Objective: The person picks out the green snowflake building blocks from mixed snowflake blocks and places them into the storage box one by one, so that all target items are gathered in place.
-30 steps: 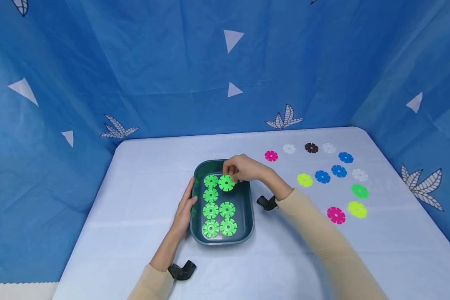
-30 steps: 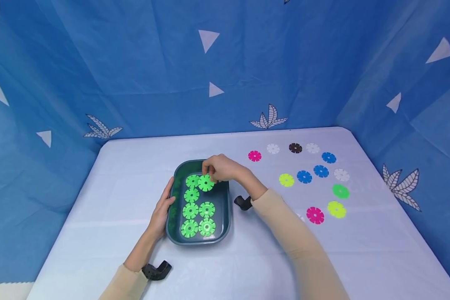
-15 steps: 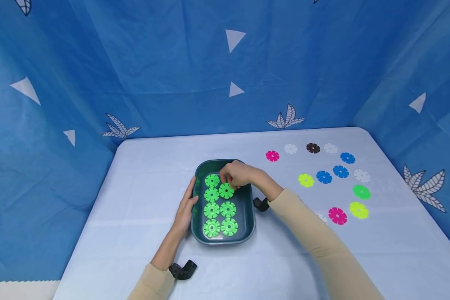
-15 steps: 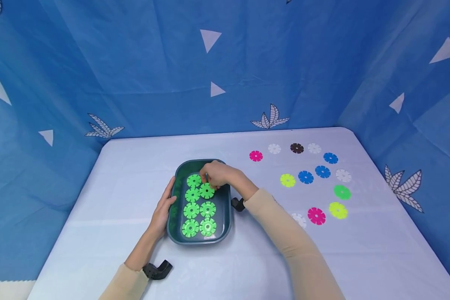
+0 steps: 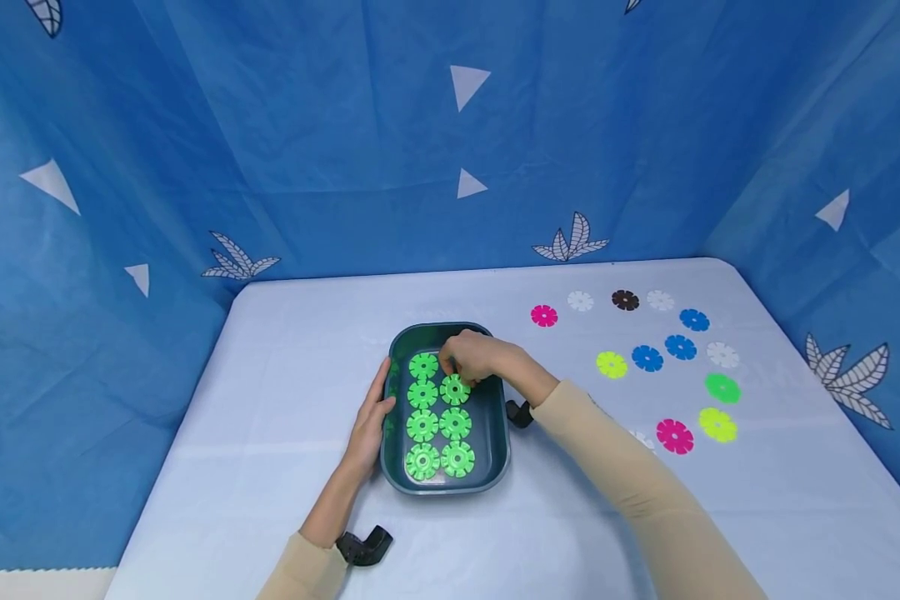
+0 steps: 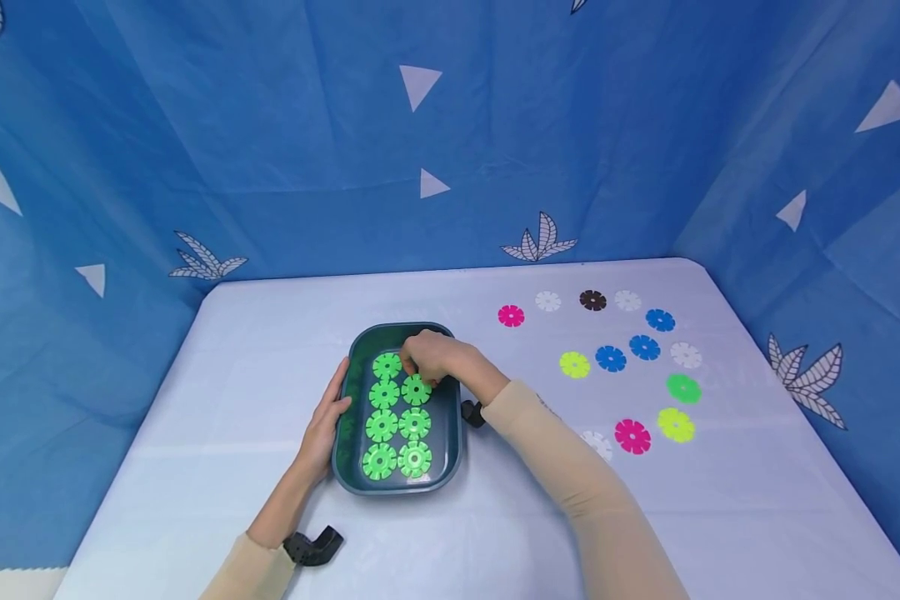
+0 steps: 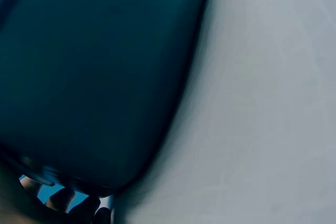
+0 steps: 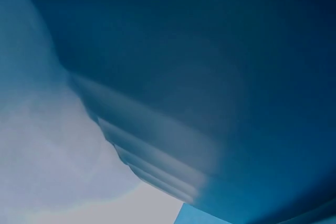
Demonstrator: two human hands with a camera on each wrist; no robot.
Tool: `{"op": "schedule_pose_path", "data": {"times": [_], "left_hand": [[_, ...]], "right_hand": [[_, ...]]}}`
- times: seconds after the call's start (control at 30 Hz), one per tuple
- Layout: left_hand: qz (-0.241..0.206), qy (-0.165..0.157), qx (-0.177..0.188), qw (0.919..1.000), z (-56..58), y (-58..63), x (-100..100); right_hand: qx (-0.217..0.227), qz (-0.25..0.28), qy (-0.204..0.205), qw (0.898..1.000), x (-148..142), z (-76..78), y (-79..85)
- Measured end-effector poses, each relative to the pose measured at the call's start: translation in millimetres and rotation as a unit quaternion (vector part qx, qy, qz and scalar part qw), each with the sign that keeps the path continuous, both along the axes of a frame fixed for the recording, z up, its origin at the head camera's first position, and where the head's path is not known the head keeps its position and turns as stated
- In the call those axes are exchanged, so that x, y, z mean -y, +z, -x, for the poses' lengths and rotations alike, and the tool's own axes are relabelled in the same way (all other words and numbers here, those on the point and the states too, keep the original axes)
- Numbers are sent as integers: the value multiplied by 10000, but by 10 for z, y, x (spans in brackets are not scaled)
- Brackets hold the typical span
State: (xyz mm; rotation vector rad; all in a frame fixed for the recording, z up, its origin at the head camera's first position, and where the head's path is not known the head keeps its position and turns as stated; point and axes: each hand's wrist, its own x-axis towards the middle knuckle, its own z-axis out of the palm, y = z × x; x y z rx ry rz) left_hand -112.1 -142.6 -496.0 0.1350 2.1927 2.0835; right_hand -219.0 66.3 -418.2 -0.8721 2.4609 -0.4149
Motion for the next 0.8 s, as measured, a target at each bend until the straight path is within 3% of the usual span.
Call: {"op": "schedule_pose_path", "data": {"times": [0.8], "left_hand": [[44, -8, 6, 10000, 7, 5, 6]], "right_hand": [[-273, -472, -13, 9985, 64, -15, -10]]}}
